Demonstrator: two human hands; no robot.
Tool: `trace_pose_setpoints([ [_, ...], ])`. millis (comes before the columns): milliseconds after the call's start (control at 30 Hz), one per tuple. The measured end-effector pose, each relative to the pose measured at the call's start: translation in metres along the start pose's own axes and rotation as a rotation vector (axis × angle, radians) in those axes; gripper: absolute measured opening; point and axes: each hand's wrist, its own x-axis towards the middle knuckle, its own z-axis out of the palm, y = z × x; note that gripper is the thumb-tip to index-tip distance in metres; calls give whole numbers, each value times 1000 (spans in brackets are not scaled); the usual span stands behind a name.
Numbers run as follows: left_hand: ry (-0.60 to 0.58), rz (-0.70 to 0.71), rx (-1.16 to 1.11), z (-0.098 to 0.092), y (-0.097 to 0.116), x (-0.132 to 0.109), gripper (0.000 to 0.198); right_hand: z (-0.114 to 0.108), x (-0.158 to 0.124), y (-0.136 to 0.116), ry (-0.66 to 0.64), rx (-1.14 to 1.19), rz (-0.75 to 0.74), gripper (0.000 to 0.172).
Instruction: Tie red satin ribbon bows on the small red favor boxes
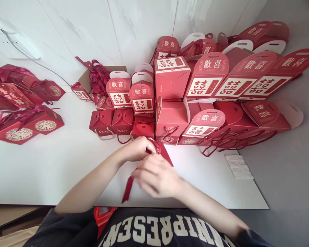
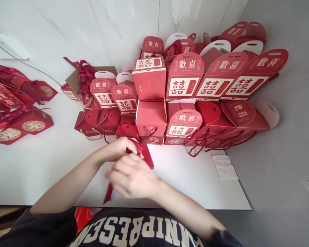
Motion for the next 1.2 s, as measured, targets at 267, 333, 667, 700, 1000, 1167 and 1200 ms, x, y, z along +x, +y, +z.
trace_pose_setpoints([
  [267, -45, -57, -22, -4, 3, 1, 11, -61, -29, 54, -262, -249, 211, 16],
  [333, -67, -51, -22, -5, 2, 1, 12, -65, -34, 56, -263, -362, 129, 14],
  [667, -46, -4, 57, -7, -1, 2, 11, -92, -57, 62, -492, -747, 298, 18],
  [700, -47, -9, 60, -7, -1, 2, 11, -94, -61, 63, -538, -749, 416, 18],
  [1000, -30, 37, 156, -8, 12, 1, 11, -99, -31, 35, -378, 60, 761, 23],
  [1167, -35, 4, 295, -10, 32, -3, 11, -75, -14, 45, -288, 303, 673, 31],
  [1200, -38, -16, 313, -10, 35, -4, 12, -72, -14, 48, -290, 337, 672, 33],
])
